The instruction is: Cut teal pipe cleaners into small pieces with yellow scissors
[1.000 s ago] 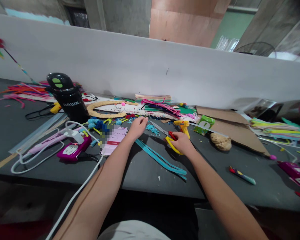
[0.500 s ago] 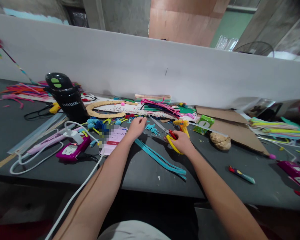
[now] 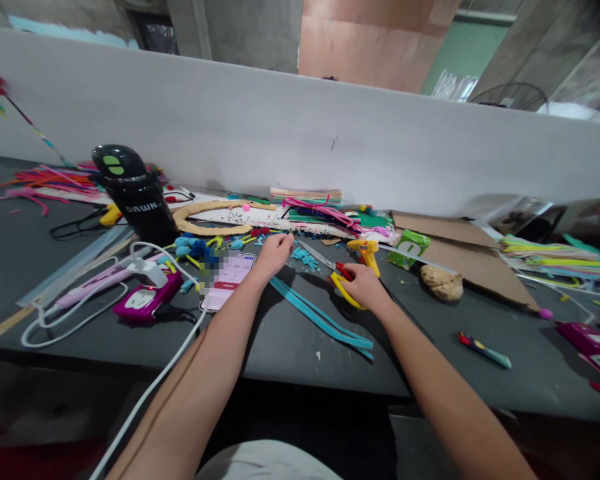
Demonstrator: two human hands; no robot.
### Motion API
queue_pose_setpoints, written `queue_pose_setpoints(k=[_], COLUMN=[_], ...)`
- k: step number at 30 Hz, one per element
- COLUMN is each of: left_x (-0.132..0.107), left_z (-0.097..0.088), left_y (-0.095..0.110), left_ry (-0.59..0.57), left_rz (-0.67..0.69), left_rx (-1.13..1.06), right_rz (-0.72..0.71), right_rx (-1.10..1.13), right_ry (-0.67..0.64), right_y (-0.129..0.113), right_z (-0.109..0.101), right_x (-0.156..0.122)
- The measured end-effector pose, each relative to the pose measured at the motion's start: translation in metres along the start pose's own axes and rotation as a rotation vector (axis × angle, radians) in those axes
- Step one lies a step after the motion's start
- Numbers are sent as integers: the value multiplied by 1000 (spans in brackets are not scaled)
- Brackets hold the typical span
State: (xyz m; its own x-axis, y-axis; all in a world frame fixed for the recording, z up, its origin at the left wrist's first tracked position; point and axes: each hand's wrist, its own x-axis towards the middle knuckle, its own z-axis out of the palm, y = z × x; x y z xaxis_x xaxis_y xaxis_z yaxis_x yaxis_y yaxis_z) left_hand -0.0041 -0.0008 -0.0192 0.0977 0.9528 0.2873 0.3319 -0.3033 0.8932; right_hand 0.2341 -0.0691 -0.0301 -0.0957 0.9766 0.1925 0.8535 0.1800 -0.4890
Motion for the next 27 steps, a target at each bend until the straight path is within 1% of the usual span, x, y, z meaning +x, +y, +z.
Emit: queue_pose_setpoints(k=[6, 17, 23, 27], left_x=[0, -1, 0, 0], left_z=[0, 0, -1, -1], left_y=[0, 4, 4, 3], left_ry=[-12, -15, -3, -4], left_rz=[-12, -10, -29, -20], left_rx=[-8, 7, 10, -14], right_rz=[13, -9, 6, 3], right_rx=[15, 8, 35, 40], right_ry=[-11, -4, 39, 39], right_y=[0, 3, 3, 3], right_z=[1, 2, 3, 3], right_x=[0, 2, 2, 1])
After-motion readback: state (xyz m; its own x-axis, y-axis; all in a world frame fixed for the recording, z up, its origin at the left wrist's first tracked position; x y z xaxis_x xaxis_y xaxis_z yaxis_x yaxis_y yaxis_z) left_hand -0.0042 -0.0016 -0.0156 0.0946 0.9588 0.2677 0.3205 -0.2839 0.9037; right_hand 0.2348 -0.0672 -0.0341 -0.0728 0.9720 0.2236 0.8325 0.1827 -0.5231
